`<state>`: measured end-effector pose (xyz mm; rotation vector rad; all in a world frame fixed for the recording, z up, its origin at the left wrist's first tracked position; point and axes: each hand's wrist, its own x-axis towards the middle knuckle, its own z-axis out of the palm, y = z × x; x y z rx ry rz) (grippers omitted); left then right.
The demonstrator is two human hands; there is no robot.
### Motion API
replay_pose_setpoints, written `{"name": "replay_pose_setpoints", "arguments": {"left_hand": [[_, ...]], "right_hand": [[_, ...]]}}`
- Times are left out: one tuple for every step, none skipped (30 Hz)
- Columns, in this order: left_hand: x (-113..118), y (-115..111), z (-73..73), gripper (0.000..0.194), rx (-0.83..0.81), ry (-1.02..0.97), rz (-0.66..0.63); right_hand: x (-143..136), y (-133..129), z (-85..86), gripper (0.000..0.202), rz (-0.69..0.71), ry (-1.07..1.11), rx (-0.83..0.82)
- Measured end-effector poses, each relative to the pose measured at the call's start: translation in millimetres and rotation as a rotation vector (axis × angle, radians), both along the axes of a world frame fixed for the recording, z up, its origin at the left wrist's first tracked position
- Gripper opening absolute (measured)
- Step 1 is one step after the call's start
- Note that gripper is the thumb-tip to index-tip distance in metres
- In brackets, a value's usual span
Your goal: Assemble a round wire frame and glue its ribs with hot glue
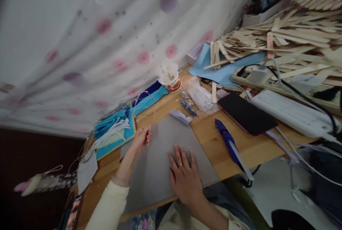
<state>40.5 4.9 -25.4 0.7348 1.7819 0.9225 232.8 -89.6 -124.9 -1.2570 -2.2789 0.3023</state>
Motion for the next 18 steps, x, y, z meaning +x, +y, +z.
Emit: {"name": "replay_pose_setpoints", "arguments": {"left_hand": [[0,-8,6.6,0.046,0.022,-0.032,-0.013],[0,-14,12.3,0.048,0.039,-0.060,-0.024],[1,-20,17.1,0.049,0.050,-0.085,-0.036],[1,-26,21.1,0.050,0.056,-0.107,-0.049],[2,-30,24.4,0.051,0.057,-0.125,-0.062],[2,-34,27.1,0.052,0.055,-0.139,-0.076],[2,-38,29.4,0.052,0.051,-0.150,-0.087],[1,-41,31.3,0.053,0.046,-0.157,-0.098],[-1,-45,32.9,0.053,0.042,-0.160,-0.106],[-3,-48,34.2,0.053,0.039,-0.160,-0.112],[-6,-52,35.3,0.052,0.035,-0.157,-0.119],[-9,-55,36.0,0.052,0.031,-0.152,-0.125],[-12,-60,36.7,0.051,0.028,-0.145,-0.131],[-16,-64,37.2,0.051,0.024,-0.134,-0.137],[-20,-69,37.9,0.050,0.020,-0.121,-0.142],[-24,-74,38.7,0.050,0.016,-0.105,-0.146],[-27,-79,39.8,0.050,0.012,-0.086,-0.150],[-31,-85,41.0,0.050,0.006,-0.066,-0.155]], "right_hand": [[0,0,0.3,0.050,0.003,-0.003,0.004],[1,0,0.7,0.049,0.007,-0.009,0.008],[1,0,0.7,0.049,0.010,-0.014,0.014],[1,-1,0.4,0.049,0.012,-0.016,0.021],[1,-2,-0.3,0.050,0.014,-0.016,0.028],[1,-3,-1.5,0.051,0.017,-0.012,0.034],[1,-3,-2.9,0.051,0.021,-0.007,0.034],[1,-3,-4.1,0.050,0.025,0.001,0.025],[2,-1,-4.7,0.047,0.026,0.020,0.008],[2,4,-3.9,0.044,0.027,0.051,-0.020],[2,12,-1.2,0.041,0.025,0.100,-0.052],[0,22,3.8,0.039,0.022,0.164,-0.081],[-2,36,11.2,0.040,0.020,0.240,-0.106],[-7,52,20.7,0.044,0.015,0.325,-0.116],[-14,69,31.5,0.050,0.011,0.393,-0.108],[-23,86,42.8,0.060,0.005,0.459,-0.089],[-34,103,53.4,0.072,0.022,0.515,-0.087],[-46,119,62.7,0.082,0.069,0.561,-0.124]]}}
